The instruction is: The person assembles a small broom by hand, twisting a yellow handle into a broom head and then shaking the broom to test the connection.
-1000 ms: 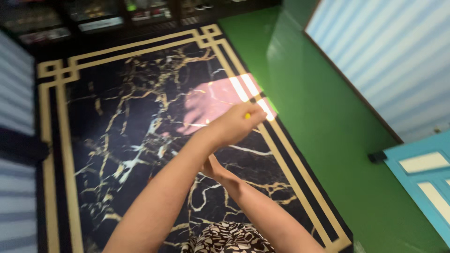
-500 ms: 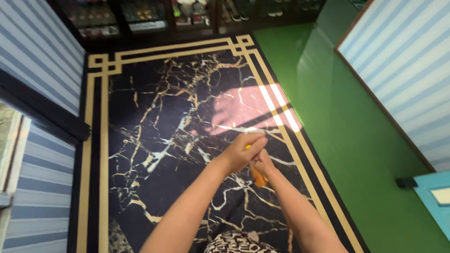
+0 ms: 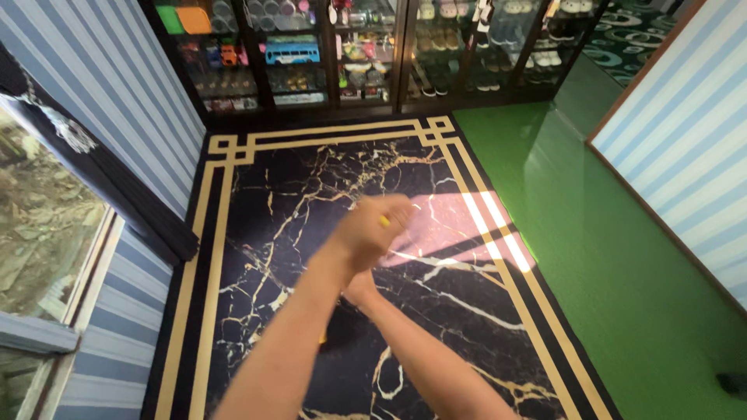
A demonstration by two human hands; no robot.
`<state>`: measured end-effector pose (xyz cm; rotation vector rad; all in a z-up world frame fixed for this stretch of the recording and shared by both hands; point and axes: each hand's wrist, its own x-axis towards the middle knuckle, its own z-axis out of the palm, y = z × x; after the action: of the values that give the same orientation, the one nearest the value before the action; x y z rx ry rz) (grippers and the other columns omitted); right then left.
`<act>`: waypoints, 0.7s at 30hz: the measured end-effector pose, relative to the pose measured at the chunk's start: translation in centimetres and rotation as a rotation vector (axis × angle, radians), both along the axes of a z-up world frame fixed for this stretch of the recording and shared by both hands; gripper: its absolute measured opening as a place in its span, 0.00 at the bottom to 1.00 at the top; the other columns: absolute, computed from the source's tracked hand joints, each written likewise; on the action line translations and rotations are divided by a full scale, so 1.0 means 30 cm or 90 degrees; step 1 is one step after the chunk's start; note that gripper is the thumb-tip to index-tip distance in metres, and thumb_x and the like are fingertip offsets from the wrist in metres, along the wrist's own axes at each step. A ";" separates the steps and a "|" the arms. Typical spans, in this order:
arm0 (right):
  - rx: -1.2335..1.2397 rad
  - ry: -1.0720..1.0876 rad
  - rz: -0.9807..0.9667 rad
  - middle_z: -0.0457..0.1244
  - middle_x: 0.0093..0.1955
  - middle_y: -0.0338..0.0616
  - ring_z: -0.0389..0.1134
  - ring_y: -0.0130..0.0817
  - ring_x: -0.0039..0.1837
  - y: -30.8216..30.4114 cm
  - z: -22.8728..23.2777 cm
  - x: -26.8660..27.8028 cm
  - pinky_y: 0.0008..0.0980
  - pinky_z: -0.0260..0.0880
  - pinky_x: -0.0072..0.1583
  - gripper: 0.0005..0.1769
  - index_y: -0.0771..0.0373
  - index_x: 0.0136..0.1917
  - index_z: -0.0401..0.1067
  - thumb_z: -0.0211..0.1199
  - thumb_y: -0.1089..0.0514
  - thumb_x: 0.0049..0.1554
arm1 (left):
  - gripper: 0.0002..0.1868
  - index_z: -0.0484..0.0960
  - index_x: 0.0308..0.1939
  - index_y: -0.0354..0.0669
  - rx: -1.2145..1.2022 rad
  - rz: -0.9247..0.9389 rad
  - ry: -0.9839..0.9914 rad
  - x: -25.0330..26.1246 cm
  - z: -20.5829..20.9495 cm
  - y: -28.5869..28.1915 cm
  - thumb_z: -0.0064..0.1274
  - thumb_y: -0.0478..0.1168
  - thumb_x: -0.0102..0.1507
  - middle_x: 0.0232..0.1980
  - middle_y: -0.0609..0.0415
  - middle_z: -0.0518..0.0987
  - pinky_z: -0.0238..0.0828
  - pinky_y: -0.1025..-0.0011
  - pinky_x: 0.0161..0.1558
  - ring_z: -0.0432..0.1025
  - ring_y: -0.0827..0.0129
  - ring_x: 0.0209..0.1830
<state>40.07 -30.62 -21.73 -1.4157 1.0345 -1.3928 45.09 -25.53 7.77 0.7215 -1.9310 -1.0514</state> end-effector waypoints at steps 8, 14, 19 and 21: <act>-0.100 0.104 0.114 0.62 0.61 0.52 0.62 0.43 0.64 0.042 -0.146 -0.163 0.46 0.61 0.64 0.29 0.63 0.64 0.66 0.68 0.52 0.52 | 0.14 0.79 0.34 0.44 -0.039 -0.014 -0.150 -0.059 -0.200 -0.001 0.46 0.47 0.67 0.29 0.52 0.82 0.74 0.64 0.34 0.78 0.64 0.30; 0.090 0.430 -0.060 0.62 0.27 0.55 0.69 0.50 0.31 -0.005 -0.215 -0.506 0.46 0.64 0.38 0.17 0.65 0.35 0.75 0.62 0.48 0.54 | 0.19 0.74 0.30 0.39 0.189 -0.022 0.168 0.000 -0.368 -0.092 0.41 0.46 0.72 0.27 0.55 0.77 0.67 0.74 0.30 0.69 0.77 0.26; 0.027 0.495 -0.077 0.65 0.29 0.56 0.68 0.51 0.33 -0.028 -0.222 -0.498 0.45 0.65 0.37 0.11 0.62 0.35 0.78 0.64 0.52 0.50 | 0.20 0.74 0.30 0.39 0.162 0.045 0.242 0.024 -0.437 -0.102 0.40 0.46 0.73 0.25 0.57 0.73 0.61 0.78 0.26 0.65 0.78 0.22; -0.024 0.456 -0.088 0.64 0.29 0.55 0.66 0.48 0.32 -0.046 -0.170 -0.397 0.45 0.64 0.36 0.12 0.62 0.34 0.77 0.65 0.51 0.50 | 0.19 0.74 0.29 0.39 0.148 0.084 0.251 0.078 -0.319 -0.108 0.41 0.46 0.71 0.24 0.57 0.71 0.60 0.77 0.24 0.65 0.78 0.21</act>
<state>28.16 -32.00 -26.84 -1.9632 1.5796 -1.0007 47.44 -28.78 -1.81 0.6970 -1.4244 -1.2438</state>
